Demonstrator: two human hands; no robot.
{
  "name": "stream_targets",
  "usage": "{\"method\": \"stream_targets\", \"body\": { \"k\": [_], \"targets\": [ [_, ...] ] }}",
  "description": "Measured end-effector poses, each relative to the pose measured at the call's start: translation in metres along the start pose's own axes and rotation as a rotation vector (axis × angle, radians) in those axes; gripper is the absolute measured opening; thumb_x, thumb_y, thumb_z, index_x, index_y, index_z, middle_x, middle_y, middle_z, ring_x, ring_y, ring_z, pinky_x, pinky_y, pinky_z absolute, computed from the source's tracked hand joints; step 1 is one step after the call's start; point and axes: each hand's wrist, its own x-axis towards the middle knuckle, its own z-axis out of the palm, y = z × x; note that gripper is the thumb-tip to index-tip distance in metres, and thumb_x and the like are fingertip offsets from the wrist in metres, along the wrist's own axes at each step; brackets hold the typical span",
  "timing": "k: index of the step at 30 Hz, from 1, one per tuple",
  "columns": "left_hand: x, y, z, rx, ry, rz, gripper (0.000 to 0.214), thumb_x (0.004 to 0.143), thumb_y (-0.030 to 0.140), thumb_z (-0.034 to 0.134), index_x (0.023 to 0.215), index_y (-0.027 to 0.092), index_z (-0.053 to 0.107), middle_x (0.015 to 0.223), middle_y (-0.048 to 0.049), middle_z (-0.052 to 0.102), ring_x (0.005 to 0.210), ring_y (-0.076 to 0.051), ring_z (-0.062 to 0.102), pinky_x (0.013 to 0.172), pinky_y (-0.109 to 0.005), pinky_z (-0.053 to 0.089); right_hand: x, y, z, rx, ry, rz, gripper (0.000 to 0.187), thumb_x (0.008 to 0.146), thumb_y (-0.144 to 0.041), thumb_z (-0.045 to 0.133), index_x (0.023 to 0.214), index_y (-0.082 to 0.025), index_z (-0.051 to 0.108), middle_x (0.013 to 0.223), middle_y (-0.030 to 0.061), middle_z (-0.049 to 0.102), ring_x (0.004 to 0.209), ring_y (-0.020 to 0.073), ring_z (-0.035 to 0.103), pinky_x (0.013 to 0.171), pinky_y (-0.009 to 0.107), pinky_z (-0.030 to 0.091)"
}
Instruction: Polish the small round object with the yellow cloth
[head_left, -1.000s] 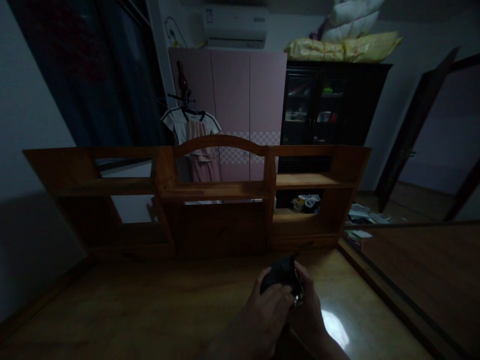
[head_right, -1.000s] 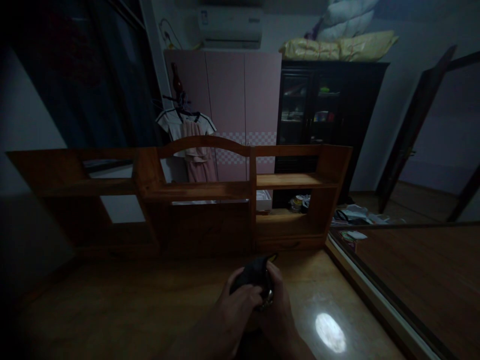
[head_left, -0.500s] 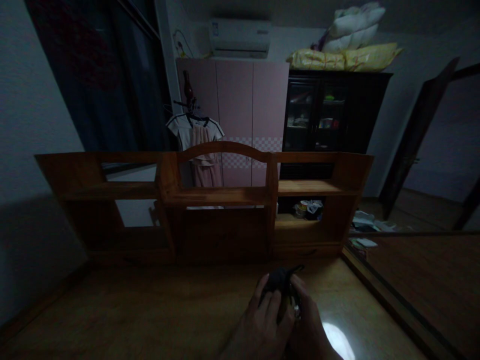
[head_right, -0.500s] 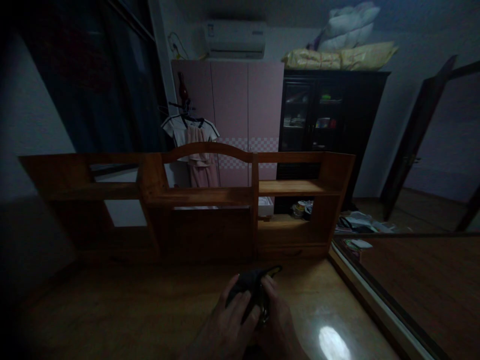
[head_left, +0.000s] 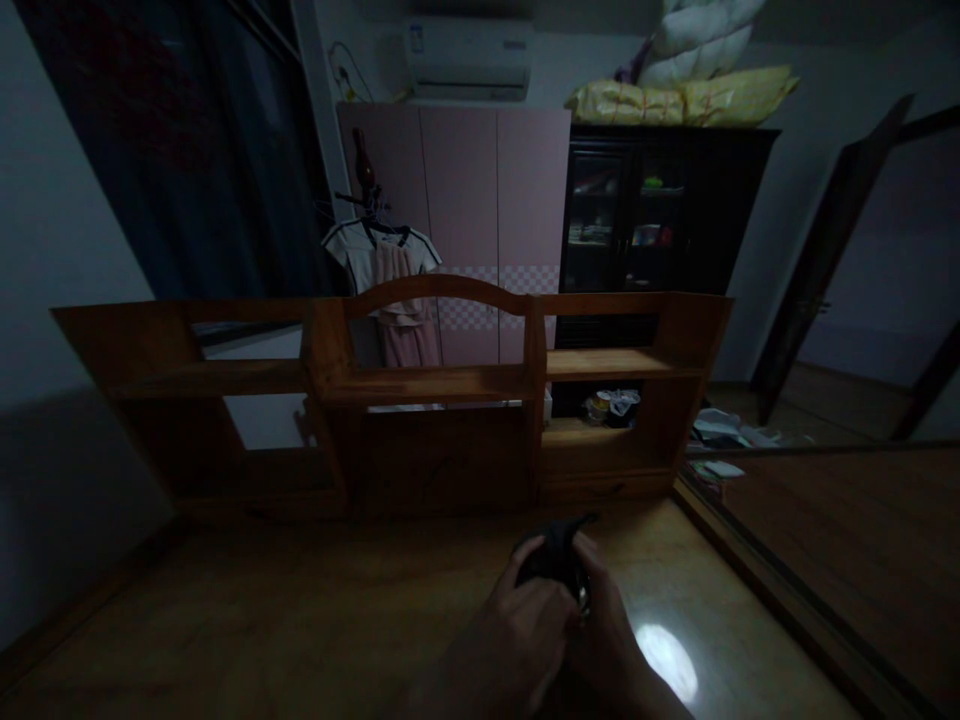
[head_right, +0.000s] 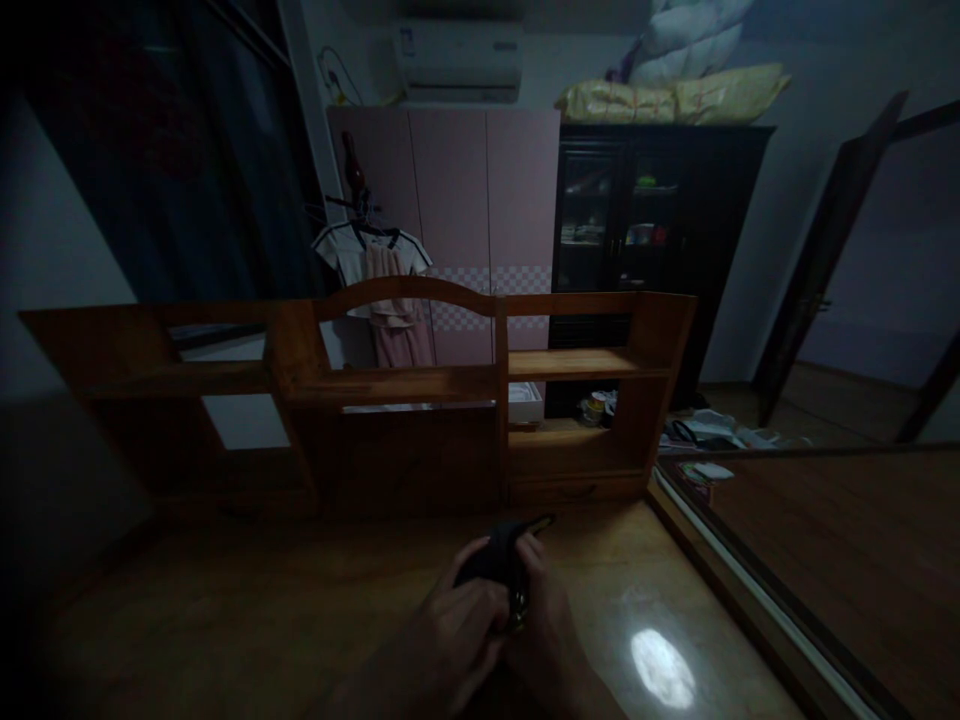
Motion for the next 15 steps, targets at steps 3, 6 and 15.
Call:
{"method": "stream_targets", "body": {
  "k": [3,6,15],
  "targets": [
    [0.000,-0.004,0.001,0.066,0.007,0.011,0.010,0.081,0.021,0.053,0.089,0.018,0.047,0.075,0.0026,0.059,0.074,-0.014,0.061,0.110,-0.048,0.030,-0.002,0.001,-0.001,-0.119,0.003,-0.096,0.068,0.077,-0.020,0.057,0.138,-0.020,0.026,0.127,0.0165,0.050,0.114,0.0324,0.054,0.088,0.046,0.052],
    [0.000,-0.010,0.003,0.138,0.029,0.068,0.016,0.080,0.032,0.056,0.083,0.018,0.048,0.068,0.0036,0.057,0.067,-0.013,0.059,0.109,-0.048,0.032,-0.004,-0.001,-0.001,-0.188,-0.025,-0.160,0.074,0.075,-0.025,0.061,0.140,-0.021,0.024,0.124,0.0163,0.053,0.108,0.0330,0.058,0.082,0.046,0.055],
    [0.006,-0.006,0.000,0.294,0.093,0.151,0.026,0.085,0.032,0.050,0.102,0.013,0.055,0.087,-0.0052,0.064,0.084,-0.016,0.062,0.111,-0.048,0.031,0.003,-0.007,-0.006,-0.074,0.046,-0.053,0.070,0.076,-0.023,0.059,0.139,-0.019,0.026,0.129,0.0166,0.048,0.115,0.0317,0.053,0.089,0.046,0.052]
  ]
}}
